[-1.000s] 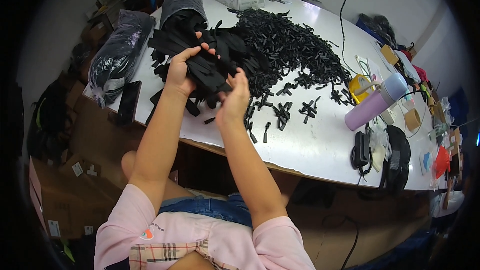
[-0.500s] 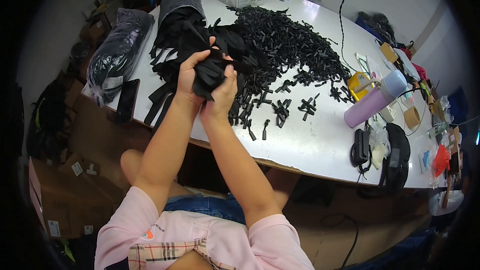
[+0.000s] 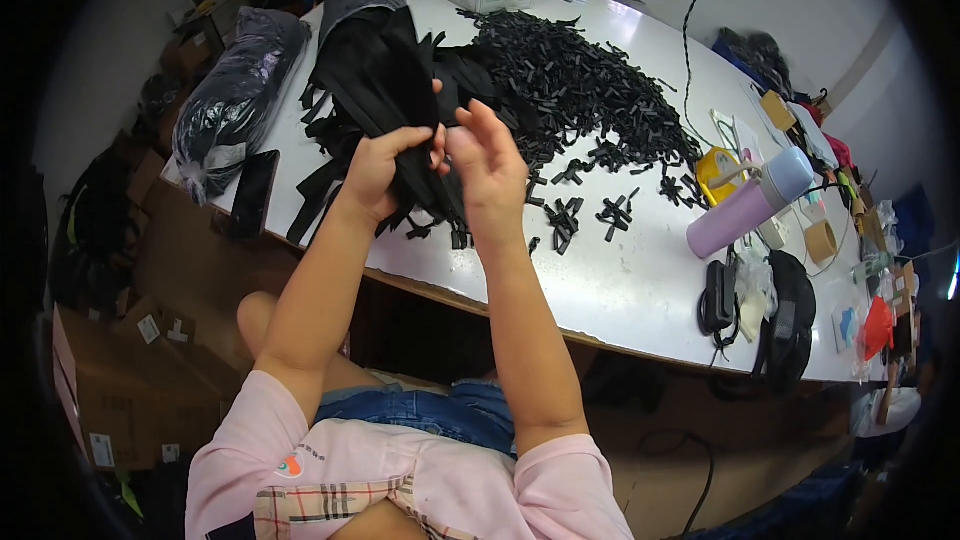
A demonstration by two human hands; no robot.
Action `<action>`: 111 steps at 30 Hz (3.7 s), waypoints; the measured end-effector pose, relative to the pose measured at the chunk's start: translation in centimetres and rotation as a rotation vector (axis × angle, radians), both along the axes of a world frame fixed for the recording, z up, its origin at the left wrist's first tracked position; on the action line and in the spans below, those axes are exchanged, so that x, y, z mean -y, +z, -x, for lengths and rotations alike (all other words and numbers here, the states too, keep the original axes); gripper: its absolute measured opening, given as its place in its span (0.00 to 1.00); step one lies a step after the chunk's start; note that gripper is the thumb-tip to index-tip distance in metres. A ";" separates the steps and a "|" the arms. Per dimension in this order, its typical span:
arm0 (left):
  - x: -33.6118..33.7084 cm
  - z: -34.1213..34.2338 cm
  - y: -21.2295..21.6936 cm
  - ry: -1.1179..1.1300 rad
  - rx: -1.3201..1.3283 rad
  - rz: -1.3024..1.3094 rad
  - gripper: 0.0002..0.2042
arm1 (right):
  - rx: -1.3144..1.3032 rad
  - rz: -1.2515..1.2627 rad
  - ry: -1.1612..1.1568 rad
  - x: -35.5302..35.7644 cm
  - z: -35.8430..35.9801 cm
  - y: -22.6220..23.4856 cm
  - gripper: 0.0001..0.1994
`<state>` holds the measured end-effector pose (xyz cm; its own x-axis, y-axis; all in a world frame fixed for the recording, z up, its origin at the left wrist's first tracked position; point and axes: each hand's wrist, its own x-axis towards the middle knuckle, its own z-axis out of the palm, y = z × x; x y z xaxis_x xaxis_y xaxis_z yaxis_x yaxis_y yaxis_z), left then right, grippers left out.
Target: Assembling small plastic components onto black fabric straps at a workbench.
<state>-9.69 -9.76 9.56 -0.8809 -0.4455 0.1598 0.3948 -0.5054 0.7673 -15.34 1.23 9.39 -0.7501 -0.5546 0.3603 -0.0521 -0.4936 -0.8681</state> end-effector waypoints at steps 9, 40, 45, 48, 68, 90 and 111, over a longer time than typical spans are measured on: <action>-1.9 -1.6 -1.1 0.069 0.172 0.276 0.08 | -0.419 -0.179 -0.273 -0.9 0.1 0.8 0.04; -2.0 -2.3 -1.0 -0.078 0.193 0.066 0.08 | -0.128 -0.241 0.010 -1.5 -0.1 -0.2 0.16; -4.0 -5.3 -3.3 -0.486 0.265 0.195 0.08 | 0.282 -0.154 0.367 -1.4 -1.2 -1.0 0.18; -5.2 -6.9 -4.5 -0.519 0.304 0.128 0.07 | 0.266 -0.072 0.298 -1.7 -2.6 -1.7 0.18; -5.1 -10.6 -8.6 -0.352 0.399 0.100 0.13 | -0.165 0.044 -0.165 -8.6 -4.1 0.1 0.15; -7.1 -11.0 -9.2 -0.379 0.441 0.340 0.12 | -0.059 -0.388 0.383 -6.8 -2.8 -4.1 0.12; -7.4 -11.4 -8.8 -0.669 0.460 0.633 0.08 | 0.205 -0.429 0.596 -7.1 -5.3 -1.5 0.17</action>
<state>1.74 -2.36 0.72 -0.9531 0.2070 -0.2209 -0.2182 0.0359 0.9752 -10.00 8.37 7.89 -0.3087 -0.9467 -0.0923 0.3003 -0.0049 -0.9538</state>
